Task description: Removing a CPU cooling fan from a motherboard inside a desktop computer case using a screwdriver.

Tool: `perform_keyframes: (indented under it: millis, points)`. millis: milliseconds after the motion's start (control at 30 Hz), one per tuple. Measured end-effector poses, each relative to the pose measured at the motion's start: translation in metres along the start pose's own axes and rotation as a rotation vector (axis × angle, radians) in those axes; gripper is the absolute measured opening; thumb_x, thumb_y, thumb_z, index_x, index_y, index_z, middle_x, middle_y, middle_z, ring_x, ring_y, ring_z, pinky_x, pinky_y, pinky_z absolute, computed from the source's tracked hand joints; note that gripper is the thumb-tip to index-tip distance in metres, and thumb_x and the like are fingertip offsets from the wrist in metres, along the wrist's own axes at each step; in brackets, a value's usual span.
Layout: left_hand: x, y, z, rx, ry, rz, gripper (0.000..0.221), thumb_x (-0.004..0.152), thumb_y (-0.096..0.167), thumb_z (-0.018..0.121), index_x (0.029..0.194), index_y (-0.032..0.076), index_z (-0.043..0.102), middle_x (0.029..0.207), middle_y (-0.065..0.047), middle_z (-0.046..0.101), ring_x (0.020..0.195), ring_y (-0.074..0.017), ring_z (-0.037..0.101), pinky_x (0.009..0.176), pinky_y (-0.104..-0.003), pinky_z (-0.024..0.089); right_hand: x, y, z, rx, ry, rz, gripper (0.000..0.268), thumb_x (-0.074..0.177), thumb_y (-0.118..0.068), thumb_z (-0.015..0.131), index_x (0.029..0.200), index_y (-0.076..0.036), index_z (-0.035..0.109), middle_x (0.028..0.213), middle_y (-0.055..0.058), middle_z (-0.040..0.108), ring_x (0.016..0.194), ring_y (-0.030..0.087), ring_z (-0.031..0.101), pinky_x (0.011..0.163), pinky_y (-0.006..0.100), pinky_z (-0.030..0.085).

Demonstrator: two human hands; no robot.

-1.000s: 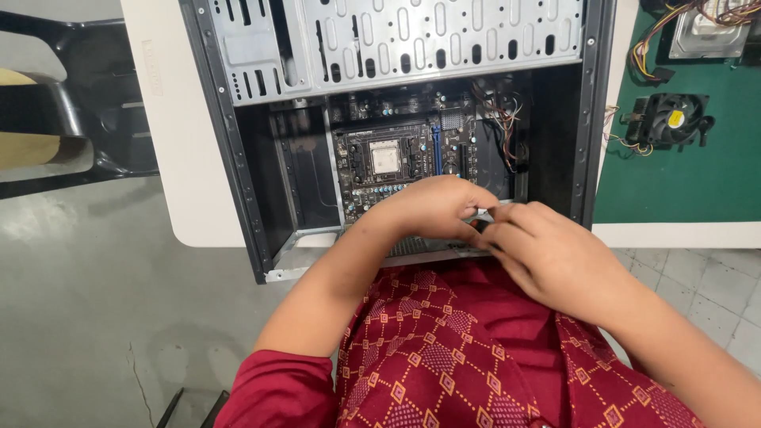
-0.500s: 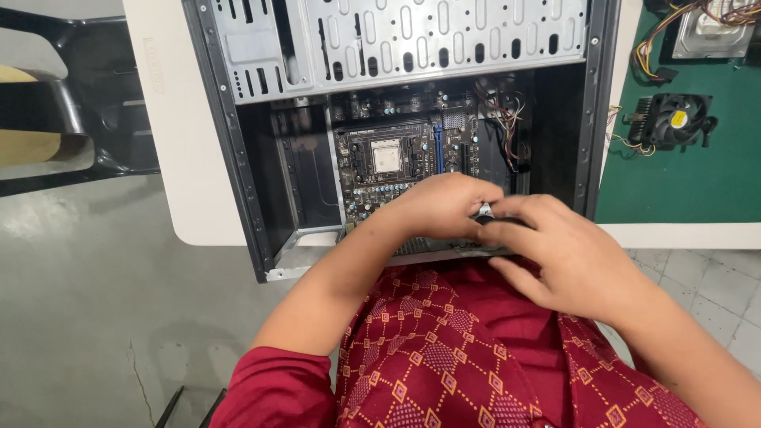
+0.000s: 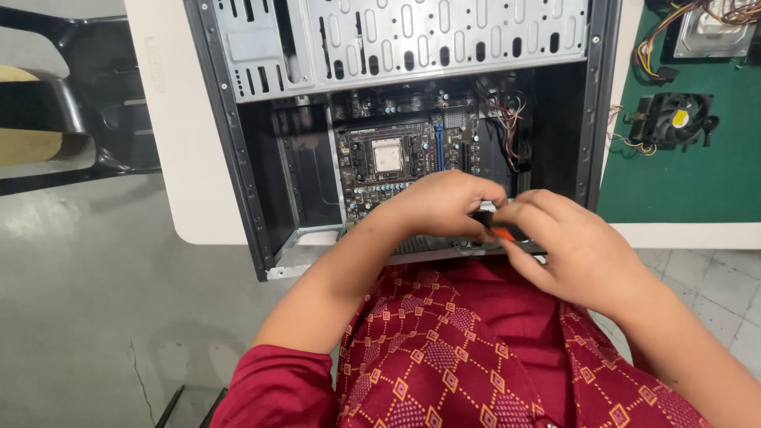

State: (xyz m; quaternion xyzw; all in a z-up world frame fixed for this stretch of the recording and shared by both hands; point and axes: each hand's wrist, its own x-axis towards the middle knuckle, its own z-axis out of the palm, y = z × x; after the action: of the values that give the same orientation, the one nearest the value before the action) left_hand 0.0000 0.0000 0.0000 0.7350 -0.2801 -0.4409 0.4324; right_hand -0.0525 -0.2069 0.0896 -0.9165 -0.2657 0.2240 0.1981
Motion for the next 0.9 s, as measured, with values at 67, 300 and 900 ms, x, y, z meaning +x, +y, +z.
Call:
perform_keyframes:
  millis: [67, 300, 900]
  points:
    - [0.002, -0.006, 0.003, -0.047, -0.029, 0.085, 0.021, 0.078, 0.035, 0.079, 0.092, 0.026, 0.067, 0.082, 0.009, 0.07, 0.077, -0.0142, 0.064, 0.064, -0.033, 0.042, 0.002, -0.001, -0.004, 0.102, -0.008, -0.104, 0.033, 0.085, -0.009, 0.063, 0.117, -0.011, 0.065, 0.125, 0.012, 0.062, 0.119, 0.03, 0.062, 0.099, 0.043, 0.052]
    - [0.003, -0.005, 0.004, 0.028, -0.01, 0.051, 0.025, 0.076, 0.04, 0.075, 0.09, 0.025, 0.061, 0.079, 0.005, 0.064, 0.075, -0.0183, 0.061, 0.06, -0.037, 0.04, 0.002, -0.002, 0.001, -0.001, 0.005, -0.029, 0.032, 0.091, -0.029, 0.068, 0.115, -0.01, 0.061, 0.111, 0.007, 0.066, 0.103, 0.028, 0.066, 0.078, 0.043, 0.055]
    - [0.003, -0.006, 0.002, -0.017, 0.02, 0.055, 0.036, 0.079, 0.035, 0.08, 0.109, 0.025, 0.064, 0.073, 0.001, 0.057, 0.071, -0.019, 0.059, 0.061, -0.037, 0.04, 0.002, 0.0, 0.0, 0.086, 0.037, 0.1, 0.043, 0.089, -0.033, 0.072, 0.123, -0.009, 0.06, 0.114, 0.009, 0.068, 0.102, 0.028, 0.068, 0.078, 0.042, 0.056]
